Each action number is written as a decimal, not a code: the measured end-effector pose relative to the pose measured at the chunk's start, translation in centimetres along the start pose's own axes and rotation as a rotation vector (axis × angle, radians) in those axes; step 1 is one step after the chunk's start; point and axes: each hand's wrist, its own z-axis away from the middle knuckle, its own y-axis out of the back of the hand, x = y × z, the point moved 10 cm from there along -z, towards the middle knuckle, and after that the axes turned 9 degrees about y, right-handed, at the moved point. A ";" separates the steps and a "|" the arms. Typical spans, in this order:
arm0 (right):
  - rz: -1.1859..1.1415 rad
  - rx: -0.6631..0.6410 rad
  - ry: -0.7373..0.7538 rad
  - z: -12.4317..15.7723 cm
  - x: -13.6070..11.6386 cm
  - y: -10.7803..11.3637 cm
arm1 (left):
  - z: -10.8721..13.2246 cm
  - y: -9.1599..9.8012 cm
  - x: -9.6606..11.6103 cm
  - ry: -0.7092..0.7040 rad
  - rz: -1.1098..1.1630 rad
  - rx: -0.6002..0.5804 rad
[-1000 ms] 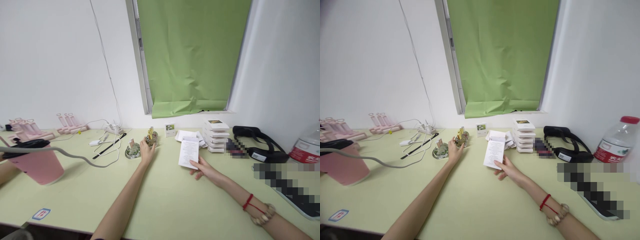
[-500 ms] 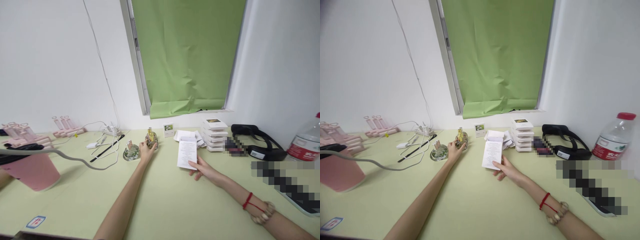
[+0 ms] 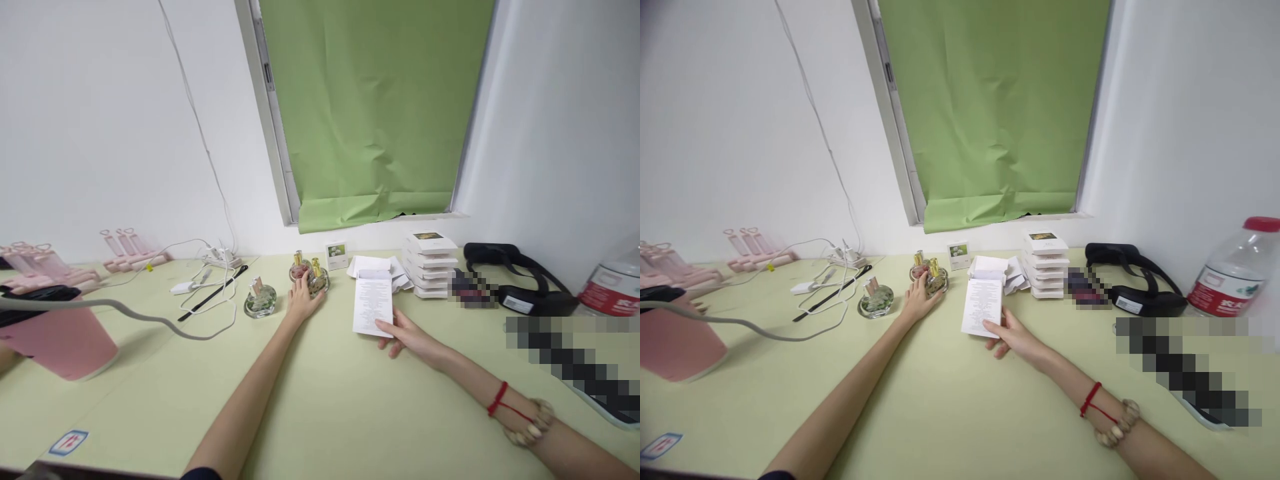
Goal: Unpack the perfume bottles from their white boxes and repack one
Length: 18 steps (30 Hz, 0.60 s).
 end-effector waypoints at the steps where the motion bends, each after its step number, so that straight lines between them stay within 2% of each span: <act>1: 0.000 0.001 -0.001 0.0 0.0 0.0 | -0.1 -0.4 -0.1 0.010 -0.018 -0.022; 6: 0.004 0.010 -0.005 0.1 -0.2 0.0 | -0.4 -1.0 -0.5 0.048 -0.089 -0.038; 14: 0.001 -0.002 0.006 0.0 -0.1 0.0 | -0.4 0.3 -0.7 0.090 -0.100 0.010; 16: 0.004 0.006 0.003 0.0 -0.1 0.1 | -0.7 1.1 -1.1 0.123 -0.045 0.057; 18: 0.007 0.008 0.004 0.0 -0.2 0.0 | -1.1 2.4 -1.6 0.162 0.022 0.154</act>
